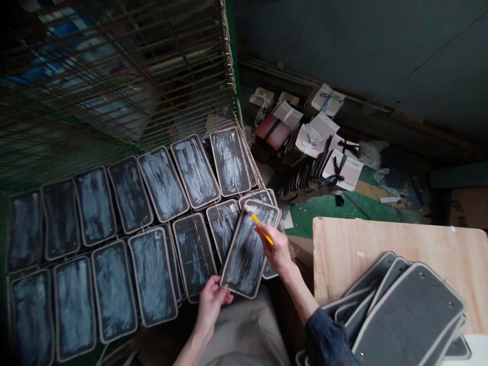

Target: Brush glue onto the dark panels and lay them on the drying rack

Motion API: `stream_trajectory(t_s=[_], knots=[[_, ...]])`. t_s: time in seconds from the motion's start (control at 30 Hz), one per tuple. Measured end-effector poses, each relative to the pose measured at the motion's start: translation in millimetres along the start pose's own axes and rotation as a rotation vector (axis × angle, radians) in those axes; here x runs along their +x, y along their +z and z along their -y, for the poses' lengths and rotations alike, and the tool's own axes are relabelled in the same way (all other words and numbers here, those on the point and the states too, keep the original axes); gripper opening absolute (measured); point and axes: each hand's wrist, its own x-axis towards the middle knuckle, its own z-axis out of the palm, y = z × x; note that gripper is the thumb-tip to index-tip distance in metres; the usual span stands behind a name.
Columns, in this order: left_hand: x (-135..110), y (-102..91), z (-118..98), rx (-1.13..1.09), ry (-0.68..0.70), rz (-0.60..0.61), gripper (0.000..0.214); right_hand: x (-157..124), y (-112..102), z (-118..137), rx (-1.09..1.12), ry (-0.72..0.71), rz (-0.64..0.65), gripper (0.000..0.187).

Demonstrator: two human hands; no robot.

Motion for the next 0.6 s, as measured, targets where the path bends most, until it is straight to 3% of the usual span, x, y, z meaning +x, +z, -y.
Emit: stream_trajectory(t_s=[0.2, 0.33, 0.47, 0.6], knots=[[-7.2, 5.7, -4.1, -0.098, -0.038, 0.012, 0.036, 3.6, 1.5, -15.6, -0.008, 0.074, -0.136, 0.020], [-9.4, 6.7, -4.4, -0.169, -0.073, 0.007, 0.035, -11.0, -6.0, -16.7, -0.071, 0.086, -0.186, 0.023], [-7.6, 3.7, -1.8, -0.205, -0.092, 0.014, 0.038, -44.0, -0.3, -3.9, -0.156, 0.069, -0.112, 0.023], [-6.4, -0.6, 0.9, -0.194, -0.094, 0.036, 0.037, -98.3, 16.4, 22.1, -0.174, 0.075, 0.009, 0.024]])
